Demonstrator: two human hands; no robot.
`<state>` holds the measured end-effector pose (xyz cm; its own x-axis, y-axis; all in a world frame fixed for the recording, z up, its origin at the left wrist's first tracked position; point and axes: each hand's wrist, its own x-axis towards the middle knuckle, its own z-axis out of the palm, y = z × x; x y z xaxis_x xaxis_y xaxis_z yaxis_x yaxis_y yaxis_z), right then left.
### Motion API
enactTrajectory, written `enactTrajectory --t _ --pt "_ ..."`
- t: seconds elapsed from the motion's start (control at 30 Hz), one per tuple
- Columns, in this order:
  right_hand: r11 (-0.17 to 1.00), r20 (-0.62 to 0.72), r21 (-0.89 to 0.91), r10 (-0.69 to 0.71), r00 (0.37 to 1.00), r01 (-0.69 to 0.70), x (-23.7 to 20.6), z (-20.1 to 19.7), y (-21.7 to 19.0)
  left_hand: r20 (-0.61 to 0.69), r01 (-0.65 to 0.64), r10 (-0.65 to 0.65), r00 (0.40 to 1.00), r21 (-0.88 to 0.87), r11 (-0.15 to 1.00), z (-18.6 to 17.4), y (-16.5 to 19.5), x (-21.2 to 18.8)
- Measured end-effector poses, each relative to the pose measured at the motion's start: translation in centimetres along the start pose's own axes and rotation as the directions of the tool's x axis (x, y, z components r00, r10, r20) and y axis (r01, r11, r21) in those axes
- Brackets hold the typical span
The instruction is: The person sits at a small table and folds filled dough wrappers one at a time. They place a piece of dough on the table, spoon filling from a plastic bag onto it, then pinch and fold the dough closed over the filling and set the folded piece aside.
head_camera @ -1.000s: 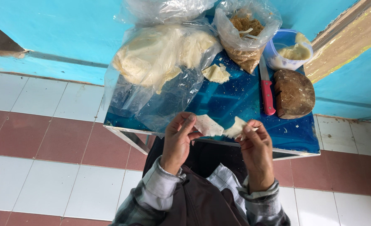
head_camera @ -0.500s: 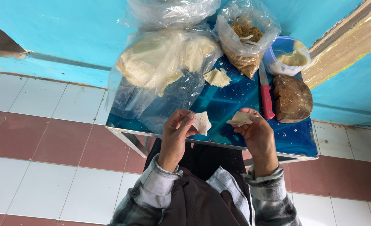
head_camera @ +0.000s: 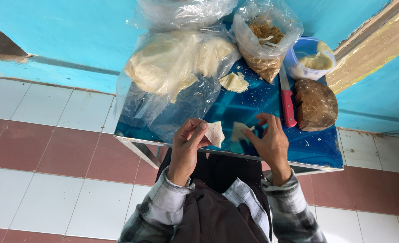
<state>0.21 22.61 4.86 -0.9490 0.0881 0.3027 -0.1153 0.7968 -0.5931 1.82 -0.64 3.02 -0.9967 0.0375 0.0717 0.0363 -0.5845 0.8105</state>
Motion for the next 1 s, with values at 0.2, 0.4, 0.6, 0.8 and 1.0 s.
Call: enactTrajectory --t 0.2,0.4,0.6,0.8,1.0 --pt "0.968 -0.06 -0.226 -0.123 0.991 0.107 -1.1 -1.4 1.8 0.015 0.018 -0.018 1.0 0.028 0.999 0.5 -0.4 -0.1" --pt "0.988 0.001 -0.135 -0.075 0.997 0.075 -0.7 -1.8 3.0 0.101 0.086 -0.091 0.991 0.048 0.995 1.9 -1.2 0.5" --pt "0.994 0.072 0.036 -0.11 0.991 0.108 -1.0 -1.6 3.1 0.199 0.202 -0.178 0.964 -0.104 0.974 1.9 -1.6 1.1" --pt "0.919 -0.017 0.393 0.006 1.0 0.001 -0.9 -0.9 4.5 0.269 0.237 -0.198 0.943 -0.122 0.964 1.6 -1.2 1.0" --pt "0.785 -0.02 0.611 0.145 0.989 -0.103 -0.8 -0.5 6.2 0.26 -0.339 0.23 0.938 0.543 0.768 2.6 -1.4 1.9"
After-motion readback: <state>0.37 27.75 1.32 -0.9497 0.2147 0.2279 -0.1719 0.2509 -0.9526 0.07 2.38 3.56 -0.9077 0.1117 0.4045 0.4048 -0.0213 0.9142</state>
